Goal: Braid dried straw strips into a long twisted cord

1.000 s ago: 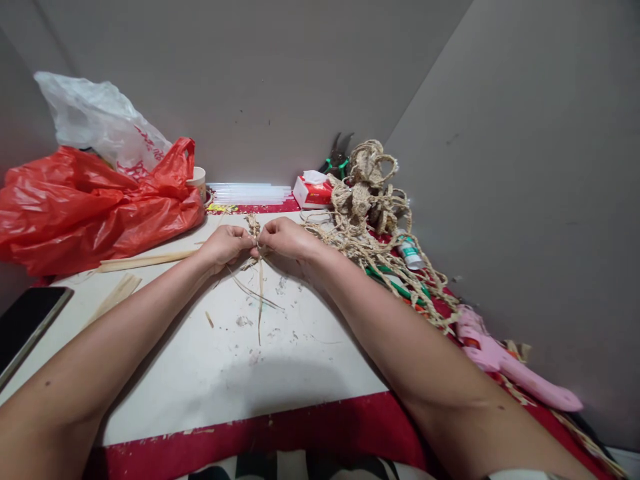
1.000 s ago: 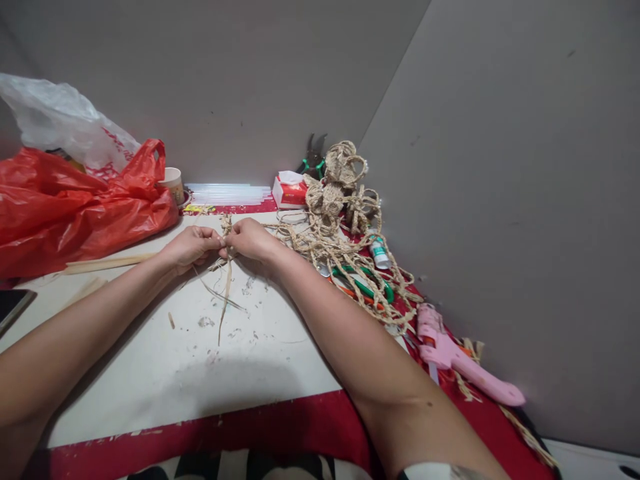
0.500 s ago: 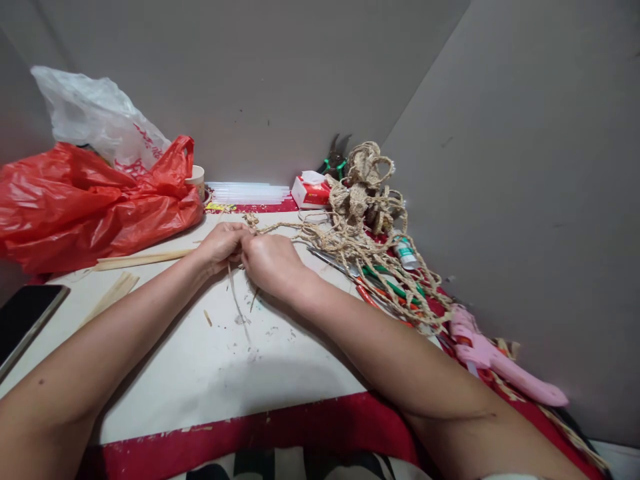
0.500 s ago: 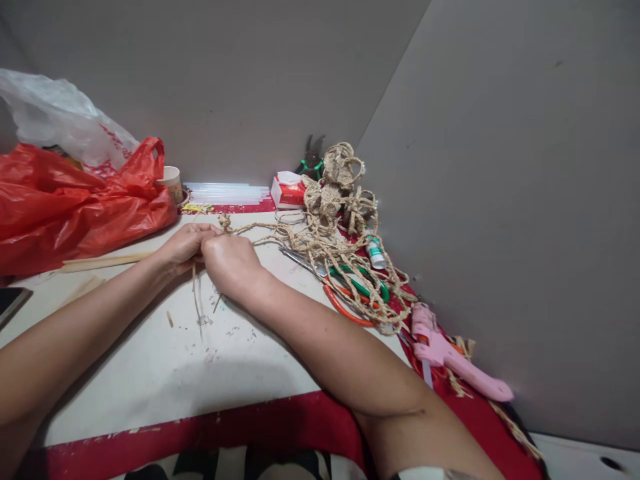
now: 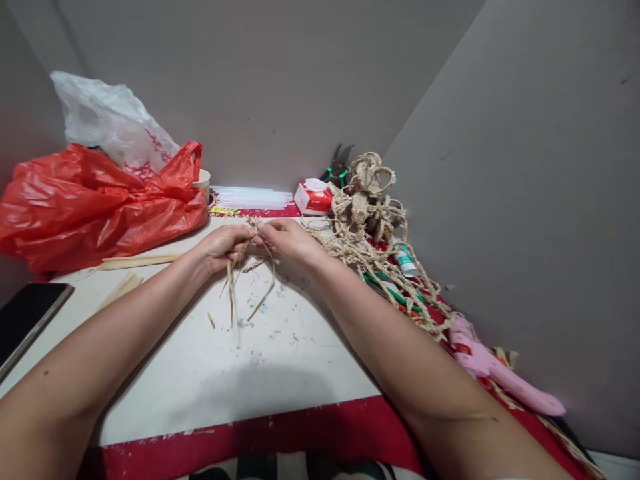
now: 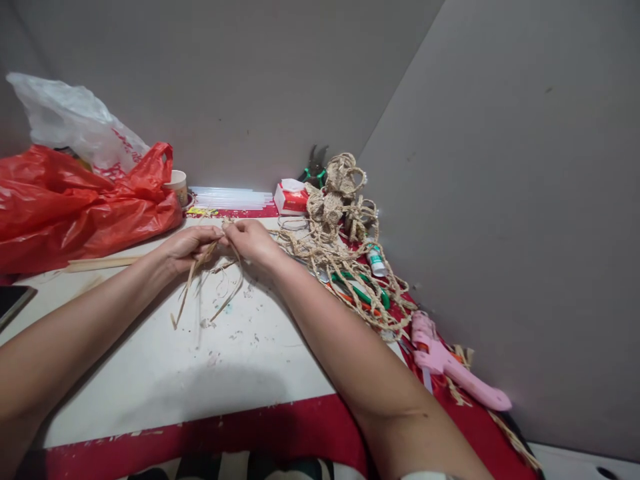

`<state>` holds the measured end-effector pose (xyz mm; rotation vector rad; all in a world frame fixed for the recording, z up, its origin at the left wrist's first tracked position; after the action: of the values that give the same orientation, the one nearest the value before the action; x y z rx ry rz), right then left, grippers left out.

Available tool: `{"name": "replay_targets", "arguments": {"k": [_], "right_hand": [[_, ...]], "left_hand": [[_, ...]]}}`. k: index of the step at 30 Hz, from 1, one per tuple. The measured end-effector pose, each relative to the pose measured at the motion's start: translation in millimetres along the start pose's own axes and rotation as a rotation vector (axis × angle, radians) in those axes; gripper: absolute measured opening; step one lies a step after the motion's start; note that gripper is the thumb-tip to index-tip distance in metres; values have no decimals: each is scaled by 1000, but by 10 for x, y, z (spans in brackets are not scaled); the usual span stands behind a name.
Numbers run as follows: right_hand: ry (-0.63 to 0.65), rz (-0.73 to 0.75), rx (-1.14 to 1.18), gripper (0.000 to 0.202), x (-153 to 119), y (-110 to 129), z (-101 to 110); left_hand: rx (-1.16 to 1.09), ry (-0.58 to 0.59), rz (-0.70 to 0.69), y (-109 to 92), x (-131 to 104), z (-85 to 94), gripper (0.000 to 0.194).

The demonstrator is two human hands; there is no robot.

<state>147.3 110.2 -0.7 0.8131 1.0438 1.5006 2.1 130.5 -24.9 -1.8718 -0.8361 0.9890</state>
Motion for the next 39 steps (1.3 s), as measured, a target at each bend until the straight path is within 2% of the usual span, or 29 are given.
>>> {"name": "replay_targets", "arguments": {"k": [2,4,7,11,17,20,24,26,28,30,33,35,39], "right_hand": [[124,-114,122,32,-2,-29,-83],[186,-149,164,33,-2,-43,-104],[207,-136,77,36,42,-94,-43],[239,-198,4,38,123,-209,38],[420,-259,121,38,132,-287,33],[387,-269,192,32,116,-294,1],[260,-304,218,23,74,-250,-63],[209,-313,196,23,56,-224,-92],[179,-305,162,24,50,-212,-119],[161,-301,150,24,52,-215,-142],[168,-312,221,24,57,-226,-169],[179,-322,324,24,54,-226,-173],[219,-367,532,34,45,-225,-153]], "left_hand": [[18,19,-18,16,9,5,8],[42,6,-33,21,9,10,5],[100,-8,-34,11,-8,13,8],[237,38,-25,-3,-28,15,9],[485,62,-74,12,-33,-1,8],[603,58,-90,-2,-46,6,11],[764,83,-54,-96,-90,74,14],[873,100,-85,-163,-113,123,17],[1022,74,-128,-223,-131,160,15],[1157,-1,-170,-264,-147,164,16],[1207,-116,-246,-273,-179,73,21],[1181,-147,-291,-233,-206,-40,23],[1254,-242,-356,-52,-267,-269,11]]}}
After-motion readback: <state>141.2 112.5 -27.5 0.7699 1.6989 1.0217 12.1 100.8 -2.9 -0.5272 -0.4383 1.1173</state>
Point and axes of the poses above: each hand's wrist, its own x-axis towards the middle knuckle, its own z-axis out of the back of the hand, y = z × x, the point moved 1 cm from there along x, towards the middle knuckle
